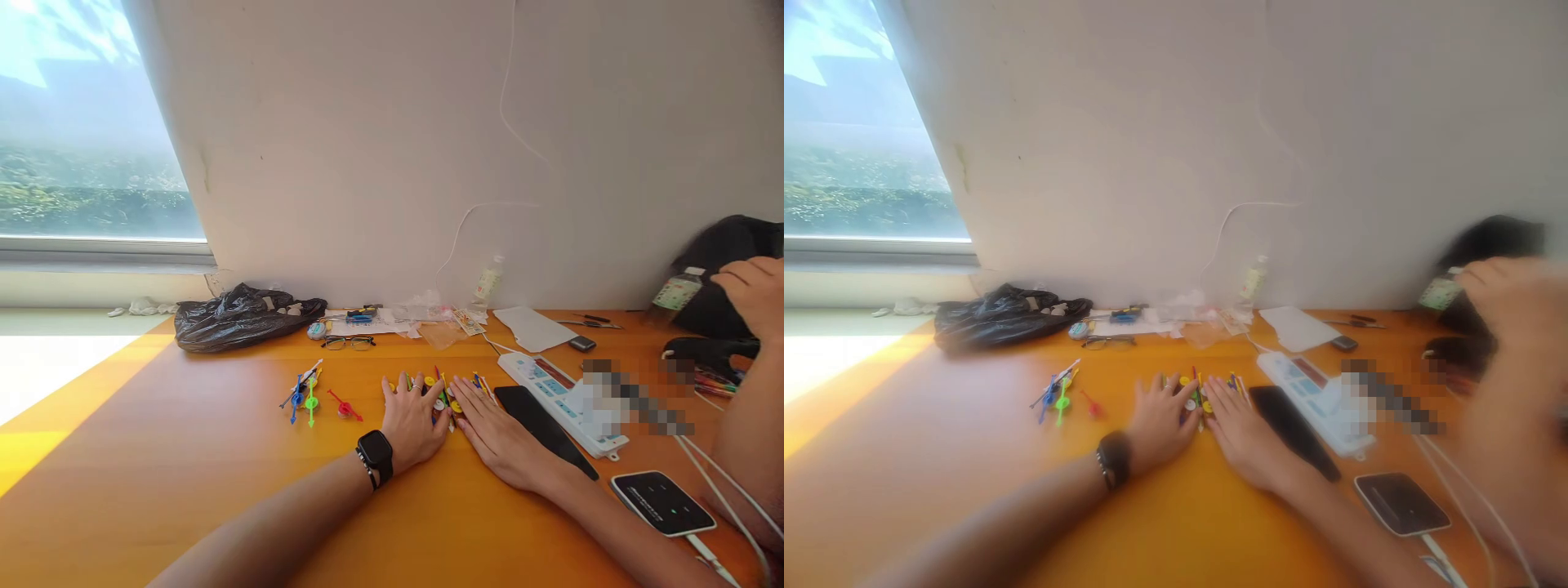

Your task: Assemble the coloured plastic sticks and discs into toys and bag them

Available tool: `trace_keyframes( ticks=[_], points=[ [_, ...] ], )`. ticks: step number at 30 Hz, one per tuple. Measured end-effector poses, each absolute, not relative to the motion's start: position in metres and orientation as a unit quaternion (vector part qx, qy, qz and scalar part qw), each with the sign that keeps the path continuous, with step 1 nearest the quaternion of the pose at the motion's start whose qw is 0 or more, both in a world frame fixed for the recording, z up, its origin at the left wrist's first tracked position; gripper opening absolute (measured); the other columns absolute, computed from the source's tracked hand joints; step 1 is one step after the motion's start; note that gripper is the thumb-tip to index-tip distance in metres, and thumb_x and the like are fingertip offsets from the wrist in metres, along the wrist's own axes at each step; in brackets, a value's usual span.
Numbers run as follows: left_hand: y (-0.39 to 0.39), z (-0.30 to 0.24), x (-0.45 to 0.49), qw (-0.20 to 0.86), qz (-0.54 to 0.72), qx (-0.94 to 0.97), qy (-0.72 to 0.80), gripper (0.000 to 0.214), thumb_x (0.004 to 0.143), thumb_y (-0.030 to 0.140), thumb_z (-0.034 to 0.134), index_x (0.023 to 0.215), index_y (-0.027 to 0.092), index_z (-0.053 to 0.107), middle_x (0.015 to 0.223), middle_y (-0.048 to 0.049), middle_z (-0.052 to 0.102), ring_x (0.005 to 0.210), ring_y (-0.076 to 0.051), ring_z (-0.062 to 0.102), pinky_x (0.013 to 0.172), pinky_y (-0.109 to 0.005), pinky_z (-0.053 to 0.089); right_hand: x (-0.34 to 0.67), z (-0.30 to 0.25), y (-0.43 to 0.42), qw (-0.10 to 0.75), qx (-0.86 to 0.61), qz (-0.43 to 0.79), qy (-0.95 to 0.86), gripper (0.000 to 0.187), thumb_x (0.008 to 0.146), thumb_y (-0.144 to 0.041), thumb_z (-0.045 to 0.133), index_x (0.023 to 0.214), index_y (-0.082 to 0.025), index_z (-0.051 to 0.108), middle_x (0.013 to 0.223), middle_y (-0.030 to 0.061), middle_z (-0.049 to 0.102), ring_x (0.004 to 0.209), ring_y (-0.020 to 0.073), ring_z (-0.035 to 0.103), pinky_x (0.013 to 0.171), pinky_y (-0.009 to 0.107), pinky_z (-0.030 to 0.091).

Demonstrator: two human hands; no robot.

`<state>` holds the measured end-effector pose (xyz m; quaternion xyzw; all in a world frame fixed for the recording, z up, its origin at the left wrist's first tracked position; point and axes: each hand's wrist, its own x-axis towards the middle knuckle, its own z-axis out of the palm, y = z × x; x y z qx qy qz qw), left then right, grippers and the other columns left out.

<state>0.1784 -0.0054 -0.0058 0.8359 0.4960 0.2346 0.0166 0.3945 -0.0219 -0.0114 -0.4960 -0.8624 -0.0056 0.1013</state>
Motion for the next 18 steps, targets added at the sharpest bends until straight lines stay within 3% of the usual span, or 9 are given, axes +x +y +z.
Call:
trace_keyframes(
  ticks=[18],
  points=[
    [0.015,-0.008,0.198,0.017,0.235,0.825,0.514,0.044,0.104,0.052,0.044,0.135,0.025,0.060,0.142,-0.0154,0.062,0.132,-0.042,0.050,0.109,-0.071,0.034,0.409,-0.012,0.010,0.091,-0.504,0.060,-0.857,0.066,0.111,-0.048,0.026,0.168,-0.014,0.031,0.173,0.0135,0.030,0.161,0.0308,0.023,0.133,0.053,0.023]
  ],
)
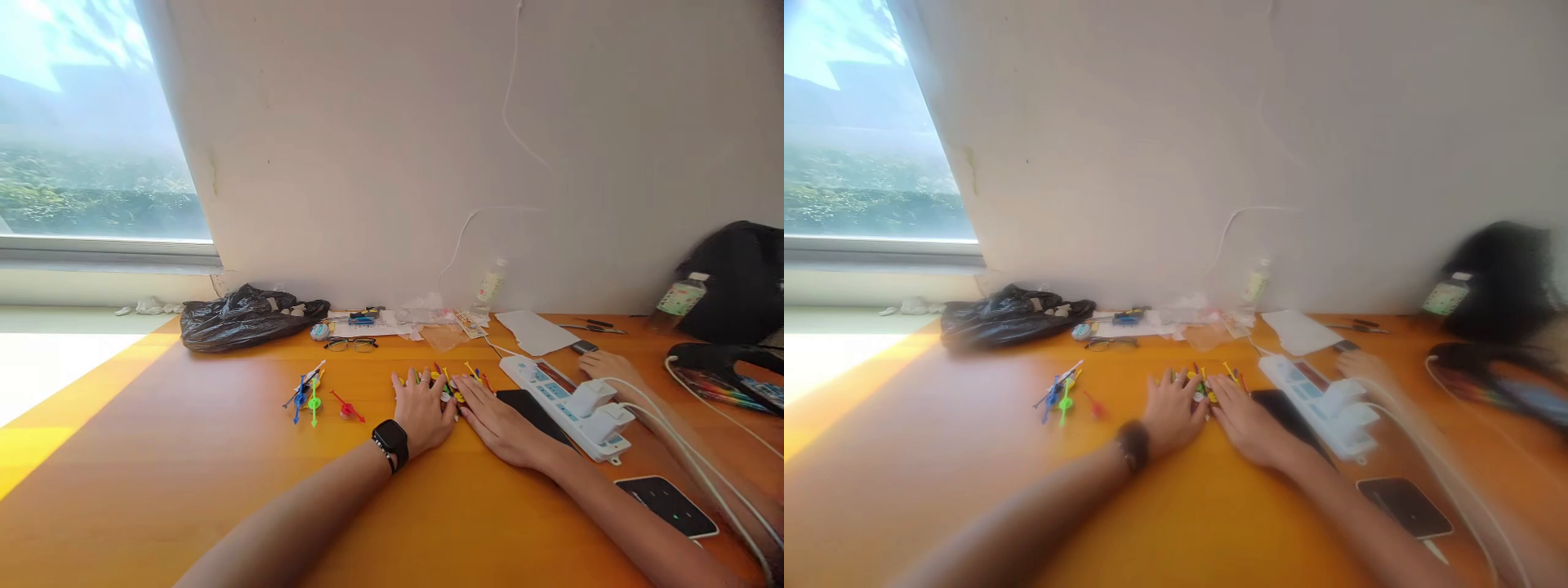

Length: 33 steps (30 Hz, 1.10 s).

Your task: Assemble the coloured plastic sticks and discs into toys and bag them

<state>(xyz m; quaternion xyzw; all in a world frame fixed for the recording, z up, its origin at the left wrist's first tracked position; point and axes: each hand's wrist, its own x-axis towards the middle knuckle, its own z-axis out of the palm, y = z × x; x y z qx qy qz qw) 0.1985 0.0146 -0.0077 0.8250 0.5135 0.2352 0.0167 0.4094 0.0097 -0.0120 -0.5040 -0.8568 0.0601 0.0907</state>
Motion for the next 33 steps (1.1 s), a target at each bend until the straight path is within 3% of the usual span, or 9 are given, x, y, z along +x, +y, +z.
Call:
trace_keyframes(
  ticks=[11,18,22,26,29,31,33],
  points=[
    [0.034,-0.010,0.204,0.020,0.241,0.822,0.516,0.048,0.104,0.054,0.045,0.139,0.026,0.060,0.148,-0.0162,0.060,0.135,-0.043,0.050,0.109,-0.074,0.033,0.412,-0.006,0.030,0.090,-0.488,0.045,-0.867,0.066,0.111,-0.048,0.024,0.167,-0.013,0.033,0.171,0.0155,0.033,0.160,0.0306,0.027,0.131,0.054,0.026],
    [0.031,-0.009,0.196,-0.007,0.267,0.818,0.510,0.073,0.100,0.071,0.043,0.163,0.034,0.038,0.168,-0.0163,0.037,0.155,-0.050,0.026,0.117,-0.079,0.022,0.420,0.004,0.026,0.139,-0.511,0.060,-0.846,0.071,0.111,-0.055,0.023,0.171,-0.016,0.022,0.176,0.0104,0.018,0.163,0.0295,0.013,0.134,0.052,0.017],
    [0.020,0.012,0.163,-0.035,0.260,0.830,0.493,0.063,0.103,0.066,0.042,0.157,0.032,0.047,0.169,-0.0138,0.037,0.155,-0.049,0.028,0.117,-0.077,0.027,0.417,0.015,0.010,0.198,-0.531,0.072,-0.820,0.069,0.112,-0.052,0.020,0.171,-0.017,0.020,0.177,0.0074,0.016,0.163,0.0262,0.011,0.134,0.050,0.015],
    [0.014,0.042,0.097,-0.038,0.244,0.842,0.480,0.046,0.107,0.053,0.043,0.140,0.028,0.061,0.156,-0.0138,0.053,0.148,-0.043,0.042,0.113,-0.067,0.041,0.394,0.019,-0.018,0.180,-0.506,0.074,-0.841,0.065,0.112,-0.050,0.029,0.170,-0.022,0.025,0.176,0.0048,0.020,0.163,0.0266,0.013,0.134,0.052,0.016],
    [0.019,0.058,0.041,0.019,0.236,0.865,0.442,0.036,0.105,0.036,0.048,0.135,0.024,0.063,0.150,-0.0118,0.060,0.137,-0.033,0.057,0.113,-0.053,0.048,0.368,0.023,-0.035,0.145,-0.467,0.072,-0.869,0.061,0.112,-0.044,0.036,0.168,-0.021,0.033,0.173,0.0064,0.029,0.162,0.0274,0.021,0.133,0.053,0.023],
    [0.023,0.063,0.010,0.059,0.232,0.885,0.400,0.045,0.094,0.019,0.053,0.139,0.025,0.061,0.150,-0.0083,0.061,0.134,-0.028,0.060,0.115,-0.045,0.048,0.350,0.030,-0.040,0.137,-0.430,0.070,-0.890,0.053,0.112,-0.039,0.037,0.160,-0.021,0.047,0.166,0.0084,0.045,0.156,0.0271,0.037,0.131,0.052,0.028],
    [0.023,0.062,-0.012,0.082,0.219,0.878,0.417,0.053,0.083,0.012,0.058,0.133,0.027,0.065,0.134,-0.0057,0.071,0.119,-0.027,0.068,0.105,-0.040,0.054,0.335,0.041,-0.036,0.149,-0.401,0.064,-0.902,0.044,0.112,-0.034,0.036,0.146,-0.023,0.063,0.149,0.0082,0.065,0.141,0.0254,0.057,0.130,0.050,0.031]
  ],
)
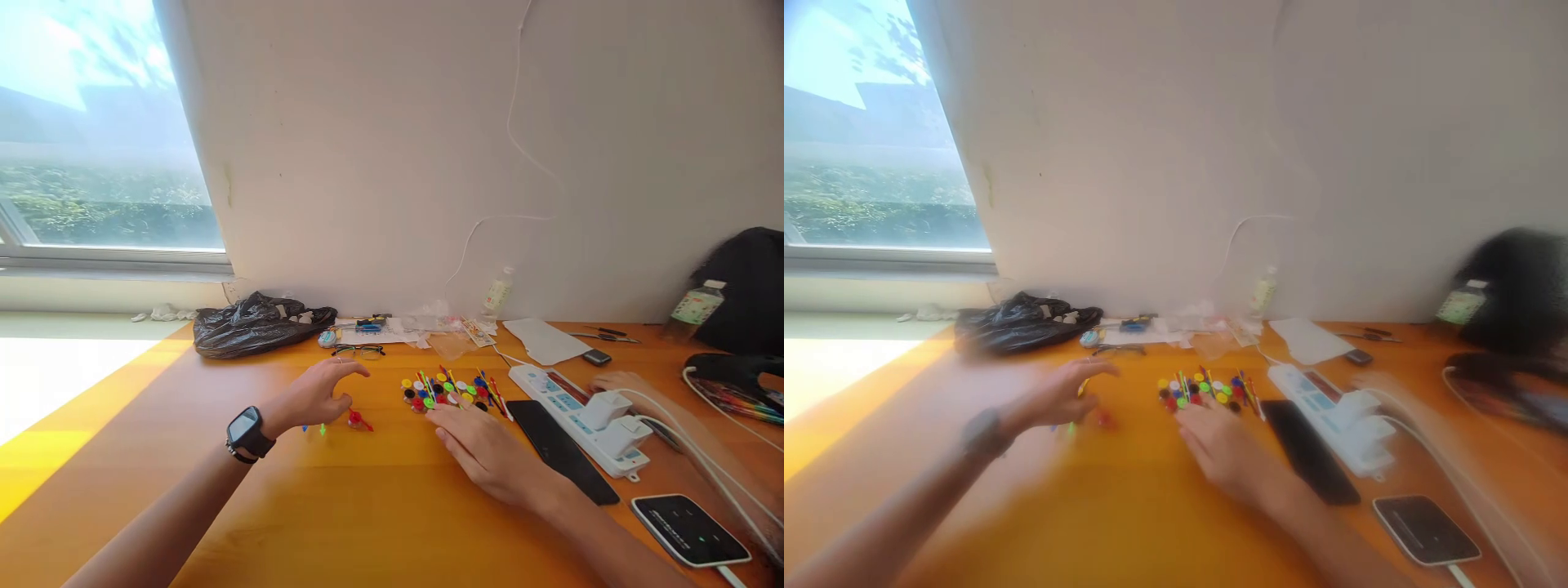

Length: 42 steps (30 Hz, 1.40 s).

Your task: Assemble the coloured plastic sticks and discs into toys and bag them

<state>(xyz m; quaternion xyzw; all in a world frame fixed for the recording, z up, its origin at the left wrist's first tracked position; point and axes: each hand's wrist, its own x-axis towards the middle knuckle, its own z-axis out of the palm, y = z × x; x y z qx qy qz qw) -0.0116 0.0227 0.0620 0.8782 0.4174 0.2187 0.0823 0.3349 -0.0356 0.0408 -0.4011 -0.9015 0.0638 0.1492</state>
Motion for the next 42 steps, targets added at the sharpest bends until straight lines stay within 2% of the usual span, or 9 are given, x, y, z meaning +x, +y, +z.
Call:
trace_keyframes(
  ticks=[5,8,14,19,24,28,32,35,42],
  points=[
    [0.015,0.047,-0.022,0.076,0.185,0.900,0.388,0.031,0.085,0.032,0.074,0.116,0.030,0.075,0.141,-0.0043,0.068,0.136,-0.034,0.057,0.115,-0.046,0.045,0.326,0.076,0.025,0.155,-0.464,0.044,-0.871,0.035,0.109,-0.038,0.045,0.125,-0.025,0.074,0.127,0.0094,0.076,0.117,0.0294,0.070,0.104,0.043,0.053],
    [0.017,0.035,-0.019,0.081,0.172,0.901,0.390,0.020,0.090,0.047,0.074,0.099,0.029,0.077,0.146,-0.0045,0.065,0.146,-0.036,0.047,0.121,-0.052,0.038,0.338,0.091,0.082,0.112,-0.564,0.068,-0.815,0.034,0.103,-0.037,0.058,0.132,-0.021,0.068,0.138,0.0116,0.070,0.122,0.0300,0.067,0.103,0.038,0.052],
    [0.032,0.016,-0.032,0.043,0.208,0.855,0.474,0.027,0.093,0.051,0.071,0.088,0.024,0.071,0.158,-0.0057,0.054,0.153,-0.040,0.035,0.121,-0.060,0.034,0.350,0.076,0.151,0.098,-0.623,0.055,-0.774,0.054,0.089,-0.057,0.076,0.122,-0.014,0.070,0.123,0.0179,0.075,0.108,0.0314,0.072,0.088,0.034,0.055],
    [0.033,0.009,-0.036,0.070,0.217,0.838,0.496,0.022,0.099,0.044,0.058,0.096,0.023,0.063,0.120,-0.0091,0.069,0.114,-0.030,0.065,0.097,-0.043,0.052,0.340,0.051,0.153,0.118,-0.643,0.020,-0.756,0.026,0.093,-0.032,0.070,0.111,-0.014,0.074,0.116,0.0168,0.076,0.109,0.0298,0.069,0.088,0.032,0.050],
    [0.037,0.004,-0.016,0.107,0.265,0.828,0.482,0.021,0.103,0.038,0.050,0.095,0.021,0.059,0.099,-0.0064,0.066,0.092,-0.023,0.064,0.085,-0.035,0.052,0.348,0.067,0.152,0.190,-0.666,-0.016,-0.721,0.026,0.098,-0.018,0.051,0.105,-0.014,0.076,0.114,0.0178,0.076,0.110,0.0297,0.068,0.089,0.034,0.048],
    [0.043,0.006,-0.003,0.111,0.247,0.840,0.469,0.023,0.101,0.041,0.055,0.110,0.021,0.063,0.117,-0.0100,0.069,0.105,-0.026,0.065,0.094,-0.041,0.052,0.368,0.104,0.149,0.253,-0.660,-0.011,-0.707,0.027,0.094,-0.021,0.055,0.108,-0.013,0.076,0.113,0.0179,0.077,0.105,0.0316,0.070,0.088,0.037,0.051],
    [0.040,0.045,0.003,0.043,0.252,0.848,0.465,0.074,0.090,0.054,0.072,0.153,0.024,0.045,0.161,-0.0165,0.045,0.144,-0.040,0.044,0.116,-0.058,0.039,0.388,0.148,0.126,0.291,-0.597,0.041,-0.746,0.020,0.086,-0.021,0.062,0.101,-0.016,0.075,0.104,0.0089,0.079,0.096,0.0224,0.073,0.088,0.030,0.054],
    [0.032,0.100,0.013,0.078,0.308,0.856,0.407,0.084,0.092,0.060,0.071,0.161,0.026,0.037,0.162,-0.0141,0.046,0.148,-0.036,0.042,0.120,-0.052,0.039,0.386,0.178,0.093,0.315,-0.460,0.199,-0.806,0.022,0.086,-0.040,0.074,0.093,-0.019,0.074,0.096,0.0055,0.078,0.091,0.0221,0.072,0.083,0.032,0.056],
    [0.005,0.174,0.047,0.225,0.362,0.856,0.293,0.070,0.084,0.053,0.084,0.144,0.025,0.061,0.135,-0.0086,0.071,0.121,-0.025,0.069,0.101,-0.034,0.056,0.329,0.211,0.028,0.264,-0.300,0.342,-0.850,0.030,0.088,-0.048,0.081,0.096,-0.020,0.075,0.081,0.0032,0.073,0.079,0.0195,0.069,0.074,0.033,0.055]
  ],
)
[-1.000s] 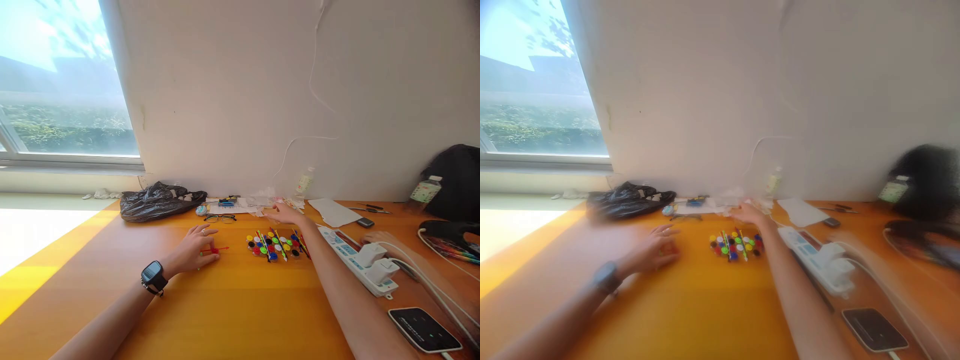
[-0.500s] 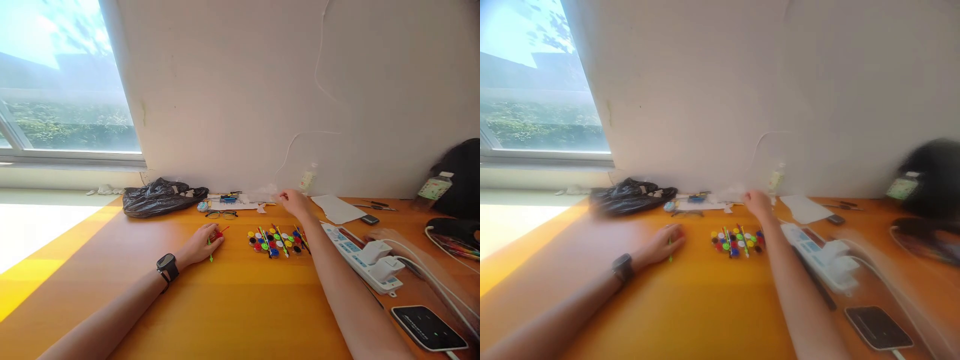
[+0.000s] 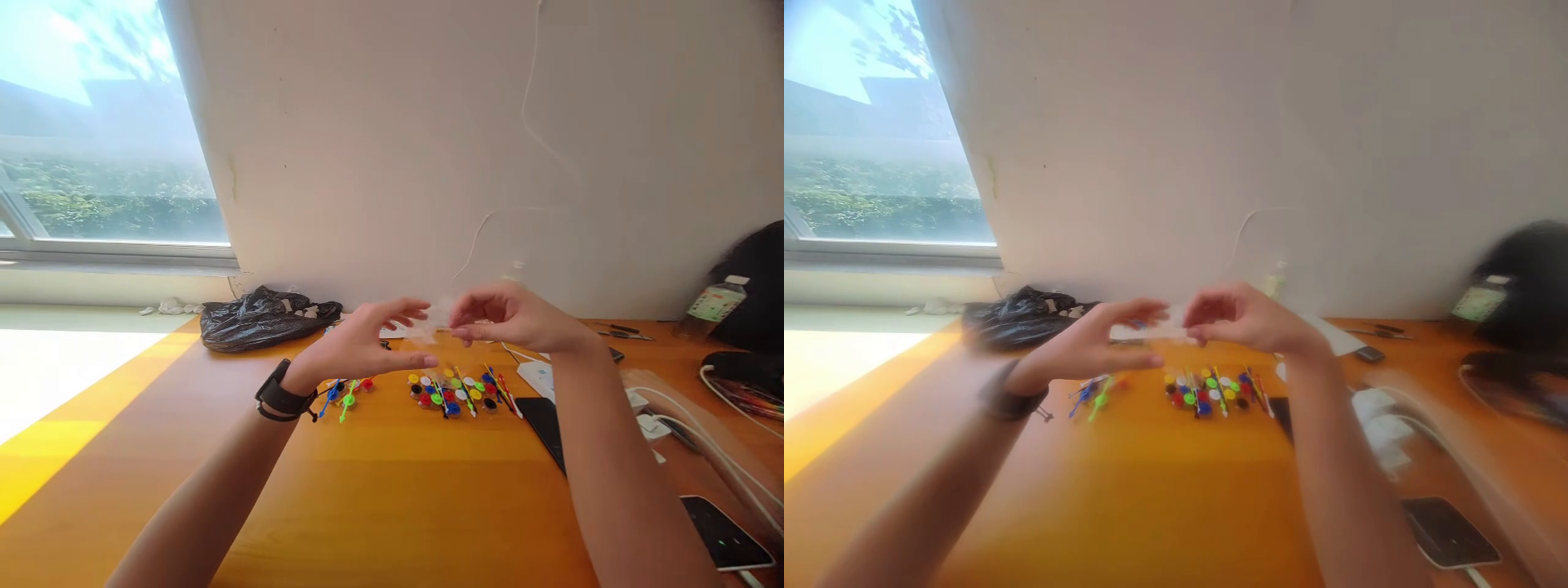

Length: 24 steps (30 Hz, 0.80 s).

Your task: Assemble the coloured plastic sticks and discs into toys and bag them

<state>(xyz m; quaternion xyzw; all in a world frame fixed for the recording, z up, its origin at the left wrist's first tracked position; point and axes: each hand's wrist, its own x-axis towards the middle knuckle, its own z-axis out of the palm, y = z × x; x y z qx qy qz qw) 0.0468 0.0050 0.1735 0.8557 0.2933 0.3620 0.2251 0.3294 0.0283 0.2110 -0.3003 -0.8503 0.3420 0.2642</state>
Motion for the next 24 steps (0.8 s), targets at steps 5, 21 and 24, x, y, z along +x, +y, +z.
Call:
trace_keyframes(
  ticks=[5,21,24],
  points=[
    [0.009,0.164,0.050,0.305,0.308,0.846,0.311,0.025,0.093,0.040,0.075,0.093,0.016,0.077,0.083,-0.0047,0.079,0.072,-0.016,0.074,0.066,-0.024,0.057,0.305,0.205,0.027,0.345,-0.286,0.292,-0.845,0.029,0.086,-0.049,0.083,0.090,-0.021,0.074,0.088,0.0042,0.075,0.085,0.0213,0.070,0.078,0.034,0.056],
    [0.038,0.157,0.021,0.242,0.378,0.810,0.377,0.031,0.086,0.049,0.079,0.085,0.018,0.078,0.049,0.0066,0.045,0.045,-0.007,0.036,0.044,-0.022,0.024,0.302,0.194,0.048,0.380,-0.361,0.246,-0.815,0.038,0.082,-0.056,0.083,0.089,-0.020,0.074,0.083,0.0025,0.071,0.079,0.0184,0.065,0.068,0.030,0.050],
    [0.038,0.162,0.010,0.240,0.322,0.834,0.380,0.031,0.081,0.048,0.083,0.080,0.017,0.078,0.052,0.0052,0.051,0.047,-0.007,0.038,0.044,-0.022,0.025,0.305,0.196,0.048,0.384,-0.373,0.219,-0.816,0.040,0.081,-0.059,0.084,0.087,-0.020,0.076,0.081,0.0031,0.072,0.077,0.0189,0.065,0.069,0.032,0.050]
  ],
)
